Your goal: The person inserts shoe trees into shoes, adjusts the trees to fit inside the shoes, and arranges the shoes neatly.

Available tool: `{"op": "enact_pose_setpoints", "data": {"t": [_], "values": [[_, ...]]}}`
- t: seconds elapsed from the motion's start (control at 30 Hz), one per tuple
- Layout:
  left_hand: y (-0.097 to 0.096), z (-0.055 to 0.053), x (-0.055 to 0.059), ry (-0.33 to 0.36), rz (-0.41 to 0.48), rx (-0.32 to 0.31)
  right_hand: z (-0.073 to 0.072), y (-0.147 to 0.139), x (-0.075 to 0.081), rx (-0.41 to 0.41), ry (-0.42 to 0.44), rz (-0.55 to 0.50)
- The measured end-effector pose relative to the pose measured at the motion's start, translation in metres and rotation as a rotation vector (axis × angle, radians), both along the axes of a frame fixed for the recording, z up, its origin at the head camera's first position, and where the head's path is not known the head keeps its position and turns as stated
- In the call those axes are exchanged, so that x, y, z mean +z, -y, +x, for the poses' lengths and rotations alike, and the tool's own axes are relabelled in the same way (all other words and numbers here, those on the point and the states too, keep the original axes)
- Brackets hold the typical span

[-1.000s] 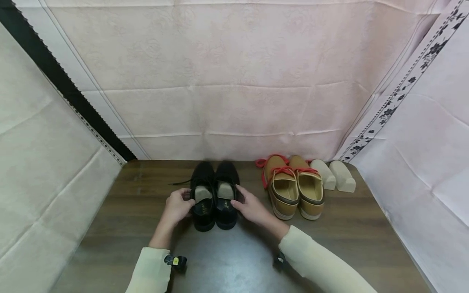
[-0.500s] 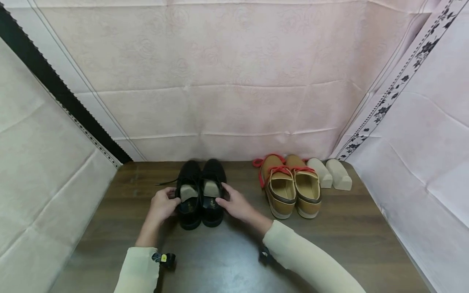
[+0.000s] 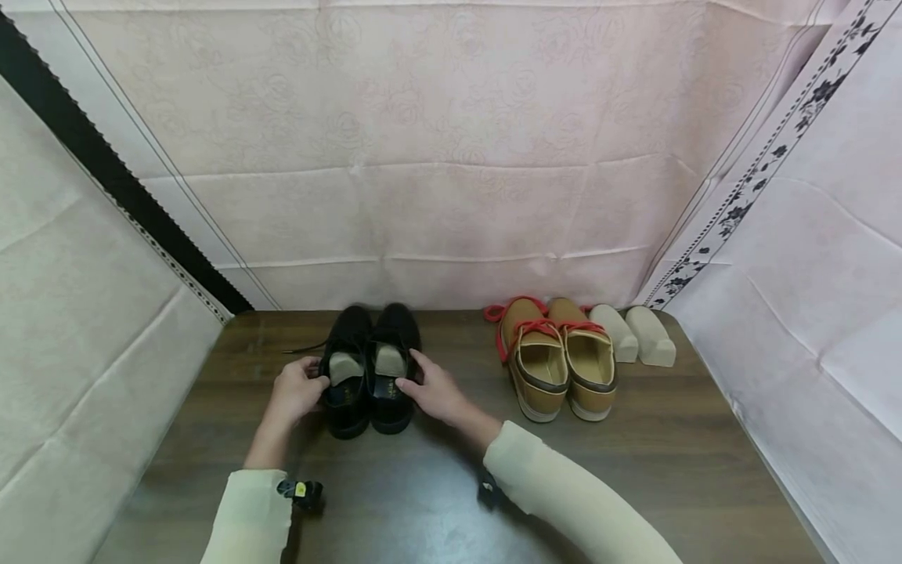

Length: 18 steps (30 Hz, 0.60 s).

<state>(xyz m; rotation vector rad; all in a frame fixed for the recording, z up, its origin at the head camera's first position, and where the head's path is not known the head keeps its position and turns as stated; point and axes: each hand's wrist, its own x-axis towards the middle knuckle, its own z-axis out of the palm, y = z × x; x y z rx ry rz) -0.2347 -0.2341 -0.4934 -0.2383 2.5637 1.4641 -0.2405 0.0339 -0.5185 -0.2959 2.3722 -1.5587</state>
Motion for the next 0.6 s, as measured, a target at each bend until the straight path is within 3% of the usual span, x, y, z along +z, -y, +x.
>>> {"op": "enact_pose_setpoints", "data": {"t": [0.6], "values": [[0.016, -0.008, 0.001, -0.023, -0.092, -0.004, -0.002, 0.022, -0.005, -0.034, -0.056, 0.042]]}}
